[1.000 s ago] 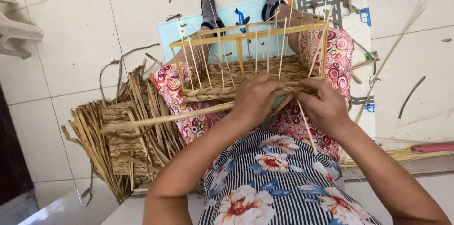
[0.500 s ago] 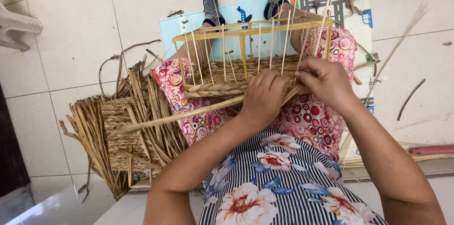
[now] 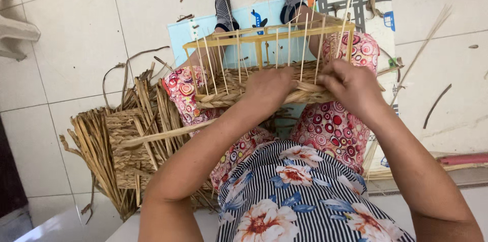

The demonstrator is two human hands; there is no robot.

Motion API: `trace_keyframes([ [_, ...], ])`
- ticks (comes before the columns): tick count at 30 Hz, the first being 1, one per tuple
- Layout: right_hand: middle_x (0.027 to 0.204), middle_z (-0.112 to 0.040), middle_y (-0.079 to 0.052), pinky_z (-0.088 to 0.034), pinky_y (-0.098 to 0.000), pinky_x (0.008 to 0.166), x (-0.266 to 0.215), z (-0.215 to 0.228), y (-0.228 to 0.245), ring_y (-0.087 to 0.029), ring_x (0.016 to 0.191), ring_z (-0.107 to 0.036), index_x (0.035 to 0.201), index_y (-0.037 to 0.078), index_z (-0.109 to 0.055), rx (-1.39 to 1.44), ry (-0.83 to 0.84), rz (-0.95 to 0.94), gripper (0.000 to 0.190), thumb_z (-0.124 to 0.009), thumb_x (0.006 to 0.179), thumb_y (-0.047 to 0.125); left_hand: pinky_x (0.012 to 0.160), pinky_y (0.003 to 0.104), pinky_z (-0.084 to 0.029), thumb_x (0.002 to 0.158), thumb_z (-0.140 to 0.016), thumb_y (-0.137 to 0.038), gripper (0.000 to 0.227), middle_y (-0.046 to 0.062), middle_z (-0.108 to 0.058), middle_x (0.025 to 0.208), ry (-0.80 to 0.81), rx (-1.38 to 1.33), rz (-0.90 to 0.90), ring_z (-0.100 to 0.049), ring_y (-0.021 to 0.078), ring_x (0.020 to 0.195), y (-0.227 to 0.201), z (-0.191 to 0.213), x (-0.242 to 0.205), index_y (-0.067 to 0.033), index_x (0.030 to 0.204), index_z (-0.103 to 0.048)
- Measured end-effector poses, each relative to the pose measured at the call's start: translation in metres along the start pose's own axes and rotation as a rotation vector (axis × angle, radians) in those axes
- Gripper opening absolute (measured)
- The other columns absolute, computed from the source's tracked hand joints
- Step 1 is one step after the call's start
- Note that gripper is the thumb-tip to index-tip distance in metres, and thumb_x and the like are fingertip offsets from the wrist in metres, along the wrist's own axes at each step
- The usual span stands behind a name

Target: The person weaves strips of plant material through a wooden frame to create the walls of a basket, using their hands to interlace the strips and scissors to trim the excess material.

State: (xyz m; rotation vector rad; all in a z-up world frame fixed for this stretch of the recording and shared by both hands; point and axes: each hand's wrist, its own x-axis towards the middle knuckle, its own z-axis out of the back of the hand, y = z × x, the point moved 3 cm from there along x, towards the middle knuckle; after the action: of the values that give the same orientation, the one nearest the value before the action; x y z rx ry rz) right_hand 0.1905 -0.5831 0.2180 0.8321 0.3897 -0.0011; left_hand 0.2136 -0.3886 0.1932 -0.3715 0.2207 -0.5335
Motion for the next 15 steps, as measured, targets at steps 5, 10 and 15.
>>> trace_keyframes([
  [5, 0.086, -0.075, -0.012, -0.059, -0.0381, 0.065, -0.008, -0.017, 0.040, -0.025, 0.074, -0.072, 0.093, 0.004, -0.073, -0.344, -0.136, 0.542, 0.011, -0.075, 0.089, 0.014, 0.065, 0.047, -0.057, 0.098, -0.065, -0.020, 0.019, 0.017, -0.072, 0.091, 0.062, -0.048, 0.028, -0.073, 0.0336, 0.082, 0.001, 0.007, -0.014, -0.0023, 0.104, -0.063],
  [10, 0.080, -0.075, -0.010, -0.056, -0.0366, 0.058, 0.006, -0.029, 0.031, -0.023, 0.065, -0.072, 0.089, 0.005, -0.074, -0.269, -0.061, 0.373, 0.008, -0.075, 0.092, 0.013, 0.073, 0.052, -0.056, 0.070, -0.064, -0.003, 0.043, 0.020, -0.071, 0.102, -0.021, 0.057, -0.023, -0.069, 0.0387, 0.093, 0.041, 0.086, -0.057, -0.0058, 0.112, -0.066],
  [15, 0.080, -0.075, -0.007, -0.059, -0.0339, 0.057, 0.002, -0.033, 0.018, -0.018, 0.067, -0.073, 0.093, 0.006, -0.073, -0.122, -0.036, 0.221, 0.007, -0.071, 0.096, 0.013, 0.088, 0.052, -0.050, 0.078, -0.069, -0.011, 0.044, 0.021, -0.067, 0.115, -0.453, 0.323, 0.102, -0.062, 0.0377, 0.107, 0.038, 0.129, -0.087, 0.0018, 0.121, -0.066],
])
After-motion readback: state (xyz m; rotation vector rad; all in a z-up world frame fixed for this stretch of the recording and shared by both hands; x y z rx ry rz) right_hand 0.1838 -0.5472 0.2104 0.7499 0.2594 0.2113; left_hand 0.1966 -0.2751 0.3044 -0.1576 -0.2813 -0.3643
